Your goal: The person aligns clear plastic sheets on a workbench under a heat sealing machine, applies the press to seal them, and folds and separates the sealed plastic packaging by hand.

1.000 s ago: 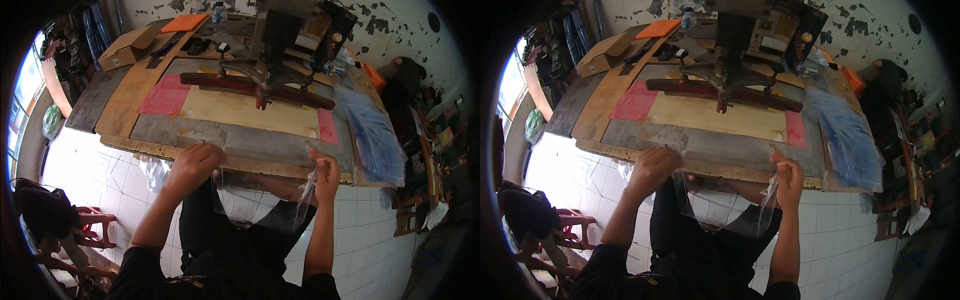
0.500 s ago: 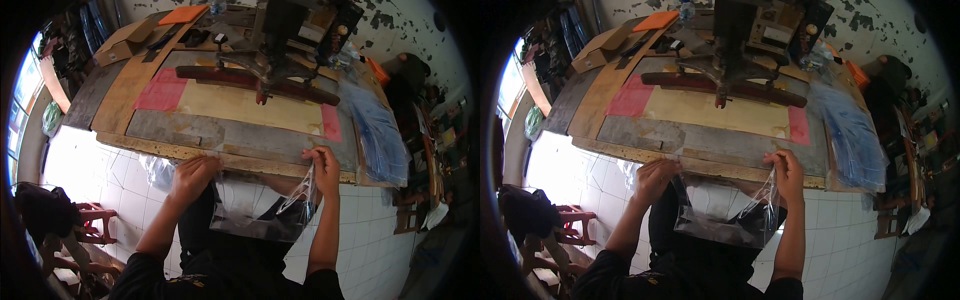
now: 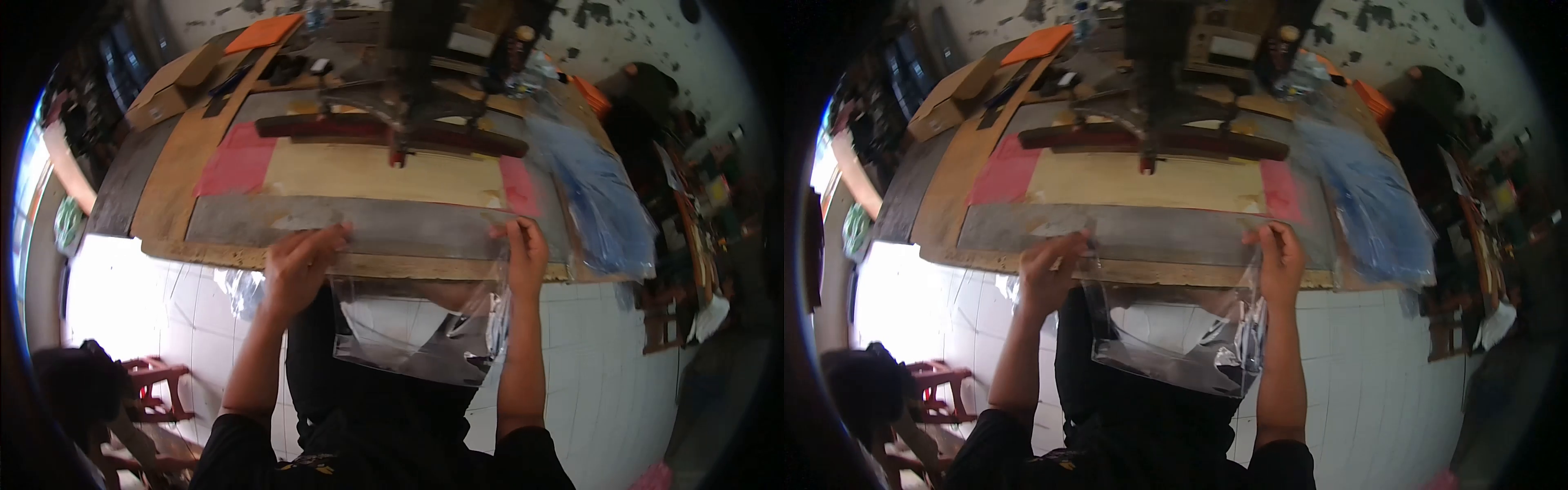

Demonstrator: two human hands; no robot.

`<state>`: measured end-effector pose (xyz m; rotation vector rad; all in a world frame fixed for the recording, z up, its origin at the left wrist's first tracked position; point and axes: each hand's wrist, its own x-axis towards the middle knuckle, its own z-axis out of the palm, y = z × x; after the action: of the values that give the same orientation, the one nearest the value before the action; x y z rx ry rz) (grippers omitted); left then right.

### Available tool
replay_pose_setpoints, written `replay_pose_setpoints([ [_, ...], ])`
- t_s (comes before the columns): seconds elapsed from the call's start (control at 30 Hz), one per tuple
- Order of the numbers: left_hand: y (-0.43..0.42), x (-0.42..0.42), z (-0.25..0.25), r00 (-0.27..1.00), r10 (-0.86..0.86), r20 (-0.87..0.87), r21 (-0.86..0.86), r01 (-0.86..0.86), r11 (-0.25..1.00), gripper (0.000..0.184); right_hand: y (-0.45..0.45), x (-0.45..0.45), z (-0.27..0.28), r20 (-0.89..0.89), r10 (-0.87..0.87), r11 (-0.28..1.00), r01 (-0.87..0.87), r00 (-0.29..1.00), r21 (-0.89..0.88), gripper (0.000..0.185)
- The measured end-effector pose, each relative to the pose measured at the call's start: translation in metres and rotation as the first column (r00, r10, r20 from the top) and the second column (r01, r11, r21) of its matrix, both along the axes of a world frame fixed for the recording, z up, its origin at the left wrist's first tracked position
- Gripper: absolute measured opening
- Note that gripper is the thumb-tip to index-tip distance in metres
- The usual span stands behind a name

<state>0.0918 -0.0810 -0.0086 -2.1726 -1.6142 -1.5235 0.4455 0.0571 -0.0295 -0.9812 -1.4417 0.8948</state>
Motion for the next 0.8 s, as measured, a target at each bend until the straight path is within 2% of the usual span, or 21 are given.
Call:
replay_pose_setpoints([
  [0.07, 0.024, 0.001, 0.002, 1.000, -0.008, 0.030, 0.092, 0.005, 0.996, 0.028, 0.001, 0.004, -0.004, -0.025, -0.065, 0.997, 0.065, 0.998, 0.030, 0.022],
  [0.1, 0.031, 0.002, 0.002, 0.989, -0.044, 0.141, 0.004, 0.043, 0.999, 0.025, -0.001, 0.003, -0.002, 0.007, -0.057, 0.998, 0.056, 0.998, 0.031, 0.021],
  [0.13, 0.036, 0.003, 0.003, 0.987, -0.074, 0.144, 0.007, 0.073, 0.997, 0.025, -0.002, 0.005, -0.001, 0.037, -0.044, 0.999, 0.042, 0.998, 0.029, 0.021],
  [0.2, 0.039, 0.002, 0.005, 0.967, -0.030, 0.253, -0.158, 0.072, 0.985, 0.023, -0.004, 0.007, 0.001, 0.045, -0.043, 0.999, 0.043, 0.998, -0.004, 0.021],
  [0.37, 0.032, -0.004, 0.005, 0.957, -0.009, 0.290, -0.253, 0.086, 0.964, 0.026, -0.001, 0.004, 0.000, 0.057, -0.009, 0.997, 0.013, 0.998, -0.081, 0.021],
  [0.43, 0.030, -0.008, 0.001, 0.910, -0.033, 0.413, -0.307, 0.174, 0.936, 0.024, -0.002, 0.002, 0.001, 0.045, -0.026, 0.997, 0.030, 0.999, -0.077, 0.020],
  [0.47, 0.030, -0.008, -0.001, 0.911, -0.025, 0.413, -0.307, 0.165, 0.937, 0.024, -0.002, 0.001, 0.001, 0.045, -0.017, 0.997, 0.020, 0.999, -0.077, 0.020],
  [0.53, 0.028, -0.009, -0.008, 0.828, -0.010, 0.561, -0.338, 0.240, 0.910, 0.024, -0.003, 0.000, -0.001, 0.017, -0.022, 0.999, 0.023, 1.000, -0.030, 0.020],
  [0.73, 0.024, -0.006, -0.001, 0.813, 0.001, 0.582, -0.385, 0.275, 0.881, 0.026, -0.001, 0.002, -0.005, 0.026, -0.039, 0.999, 0.039, 0.999, -0.015, 0.020],
  [0.8, 0.021, -0.005, 0.006, 0.840, -0.009, 0.542, -0.366, 0.245, 0.898, 0.028, -0.002, 0.003, -0.006, 0.033, -0.041, 0.999, 0.042, 0.999, -0.021, 0.020],
])
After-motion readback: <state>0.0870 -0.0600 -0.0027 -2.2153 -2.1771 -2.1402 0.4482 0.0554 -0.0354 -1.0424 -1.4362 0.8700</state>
